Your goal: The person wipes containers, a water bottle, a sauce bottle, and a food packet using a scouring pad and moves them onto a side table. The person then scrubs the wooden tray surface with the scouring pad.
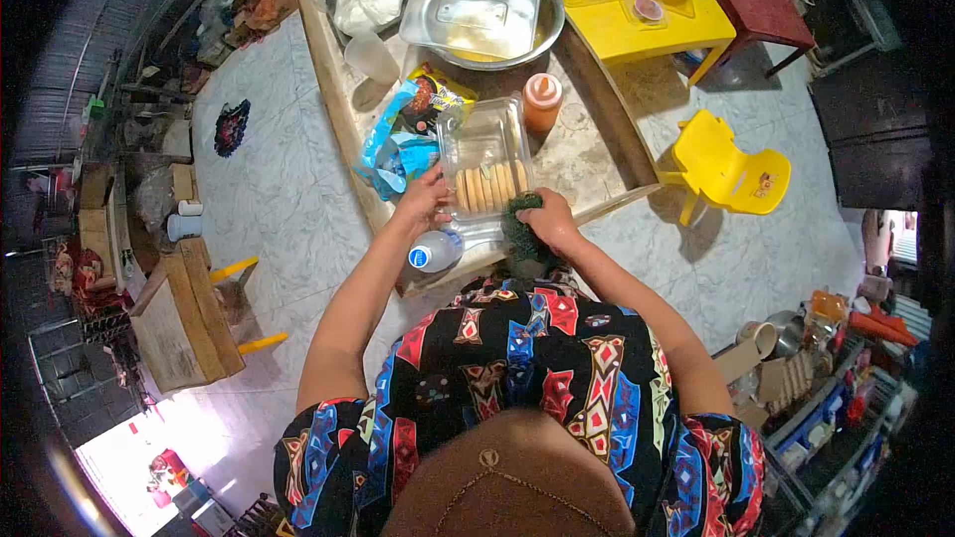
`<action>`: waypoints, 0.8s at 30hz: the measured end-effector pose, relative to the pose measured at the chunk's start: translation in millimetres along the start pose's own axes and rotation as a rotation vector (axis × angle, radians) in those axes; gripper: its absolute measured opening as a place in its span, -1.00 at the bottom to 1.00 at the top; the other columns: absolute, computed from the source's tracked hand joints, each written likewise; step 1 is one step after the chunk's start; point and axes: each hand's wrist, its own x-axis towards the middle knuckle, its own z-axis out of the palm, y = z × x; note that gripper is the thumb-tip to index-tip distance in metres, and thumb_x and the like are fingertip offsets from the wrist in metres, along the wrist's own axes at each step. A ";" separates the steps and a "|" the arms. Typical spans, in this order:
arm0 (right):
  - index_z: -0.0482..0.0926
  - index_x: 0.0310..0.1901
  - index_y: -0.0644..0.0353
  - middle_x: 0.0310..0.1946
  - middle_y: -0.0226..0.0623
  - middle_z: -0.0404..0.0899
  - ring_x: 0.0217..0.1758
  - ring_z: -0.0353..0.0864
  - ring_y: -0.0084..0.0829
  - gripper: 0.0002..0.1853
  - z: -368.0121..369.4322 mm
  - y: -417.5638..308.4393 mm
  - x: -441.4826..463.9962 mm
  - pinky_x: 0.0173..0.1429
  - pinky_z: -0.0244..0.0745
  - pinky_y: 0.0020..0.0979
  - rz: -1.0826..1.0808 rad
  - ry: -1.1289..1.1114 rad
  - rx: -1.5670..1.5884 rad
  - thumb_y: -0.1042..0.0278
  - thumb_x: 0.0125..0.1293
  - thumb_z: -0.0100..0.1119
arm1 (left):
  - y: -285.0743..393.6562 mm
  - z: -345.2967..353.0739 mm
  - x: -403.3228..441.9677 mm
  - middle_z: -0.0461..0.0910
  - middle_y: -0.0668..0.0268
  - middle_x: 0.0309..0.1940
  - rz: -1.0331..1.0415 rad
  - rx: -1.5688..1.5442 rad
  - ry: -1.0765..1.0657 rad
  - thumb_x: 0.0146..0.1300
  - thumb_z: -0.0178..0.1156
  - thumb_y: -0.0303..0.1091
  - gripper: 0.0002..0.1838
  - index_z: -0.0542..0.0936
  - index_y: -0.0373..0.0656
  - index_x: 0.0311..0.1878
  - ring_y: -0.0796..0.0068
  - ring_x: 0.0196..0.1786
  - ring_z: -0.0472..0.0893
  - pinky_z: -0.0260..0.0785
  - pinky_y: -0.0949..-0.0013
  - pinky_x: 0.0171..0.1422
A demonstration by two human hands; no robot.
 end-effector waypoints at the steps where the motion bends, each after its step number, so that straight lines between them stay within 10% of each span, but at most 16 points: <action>1: 0.49 -0.15 0.43 -0.24 0.16 0.53 -0.09 0.52 0.02 -0.51 -3.8 -11.5 -6.4 0.01 0.39 -0.21 0.007 0.013 -0.073 0.27 -0.12 0.29 | -0.7 -0.4 0.5 0.39 0.44 -0.11 0.015 -0.023 -0.042 0.22 0.04 -0.38 -0.37 0.10 0.10 0.36 0.52 -0.27 0.47 0.52 0.27 -0.39; 15: 0.47 -0.12 0.45 -0.37 -0.02 0.58 -0.29 0.58 -0.25 -0.53 1.5 0.0 7.1 -0.18 0.47 -0.35 -0.056 0.200 -0.178 0.54 -0.17 0.30 | -4.8 -1.6 6.4 0.39 0.38 -0.12 -0.042 -0.190 0.025 0.10 0.16 -0.31 -0.37 0.21 0.10 0.27 0.37 -0.29 0.41 0.50 0.12 -0.37; 24: 0.46 -0.29 0.52 -0.41 0.03 0.54 -0.39 0.57 -0.14 -0.61 -12.8 5.1 16.0 -0.36 0.48 -0.21 0.175 -0.056 0.437 0.49 -0.22 0.29 | -12.2 -6.4 12.9 0.33 0.34 -0.19 -0.057 -0.202 0.027 0.09 0.14 -0.29 -0.47 0.26 0.03 0.16 0.34 -0.28 0.40 0.44 0.10 -0.38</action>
